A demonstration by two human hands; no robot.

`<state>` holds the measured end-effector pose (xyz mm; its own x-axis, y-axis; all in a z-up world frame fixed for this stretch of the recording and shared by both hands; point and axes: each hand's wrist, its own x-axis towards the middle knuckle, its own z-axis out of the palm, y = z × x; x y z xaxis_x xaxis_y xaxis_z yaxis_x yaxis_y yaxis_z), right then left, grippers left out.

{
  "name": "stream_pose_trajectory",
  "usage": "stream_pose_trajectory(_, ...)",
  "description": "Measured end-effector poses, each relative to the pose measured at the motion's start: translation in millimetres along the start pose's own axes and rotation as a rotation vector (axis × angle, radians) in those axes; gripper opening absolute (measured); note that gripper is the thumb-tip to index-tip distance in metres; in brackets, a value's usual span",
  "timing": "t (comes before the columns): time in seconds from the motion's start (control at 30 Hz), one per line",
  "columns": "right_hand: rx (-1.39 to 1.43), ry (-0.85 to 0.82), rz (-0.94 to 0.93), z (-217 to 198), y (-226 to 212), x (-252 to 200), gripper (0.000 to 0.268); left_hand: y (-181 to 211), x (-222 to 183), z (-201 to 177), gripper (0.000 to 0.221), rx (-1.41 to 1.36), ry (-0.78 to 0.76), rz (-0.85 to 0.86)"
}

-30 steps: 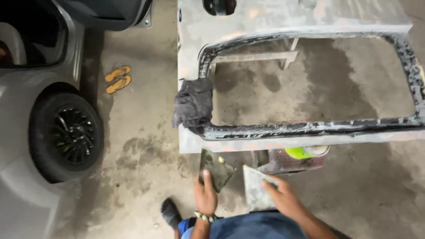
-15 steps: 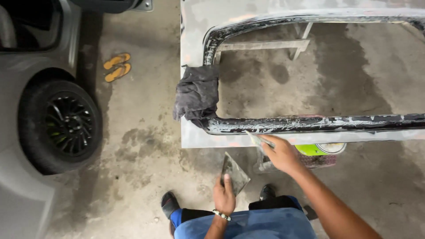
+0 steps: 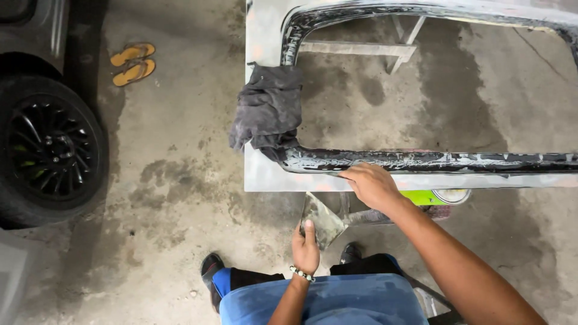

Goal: The person applies a white body filler to the edges of a car door frame using a metal putty knife. They spread the filler along the frame's perimeter and then wipe the surface with a dark cloth.

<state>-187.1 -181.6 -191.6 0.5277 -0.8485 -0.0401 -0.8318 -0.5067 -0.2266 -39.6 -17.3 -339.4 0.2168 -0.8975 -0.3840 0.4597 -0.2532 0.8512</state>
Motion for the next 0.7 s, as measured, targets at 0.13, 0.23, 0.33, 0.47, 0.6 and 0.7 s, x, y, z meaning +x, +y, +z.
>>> stream_pose_trajectory(0.13, -0.001, -0.014, -0.007, 8, -1, -3, 0.023, 12, 2, -2, 0.045, 0.005, -0.014, 0.055)
stream_pose_trajectory(0.23, -0.02, -0.032, -0.028, 12, -4, -3, 0.03, 17, 3, -4, 0.045, -0.037, 0.007, 0.022)
stream_pose_trajectory(0.33, -0.046, -0.032, -0.003, 10, -8, -3, 0.028, 16, 4, -7, 0.046, 0.0, 0.027, -0.056)
stream_pose_trajectory(0.47, -0.071, -0.02, -0.005, 9, -13, -5, 0.029, 6, 8, -12, 0.05, -0.037, 0.018, 0.033)
stream_pose_trajectory(0.6, -0.071, -0.034, 0.023, 15, -10, -6, 0.034, 11, 8, -12, 0.05, -0.032, 0.023, 0.037)
stream_pose_trajectory(0.7, -0.107, -0.084, 0.053, 13, -12, -8, 0.039, 10, 10, -11, 0.049, -0.088, 0.014, 0.008)
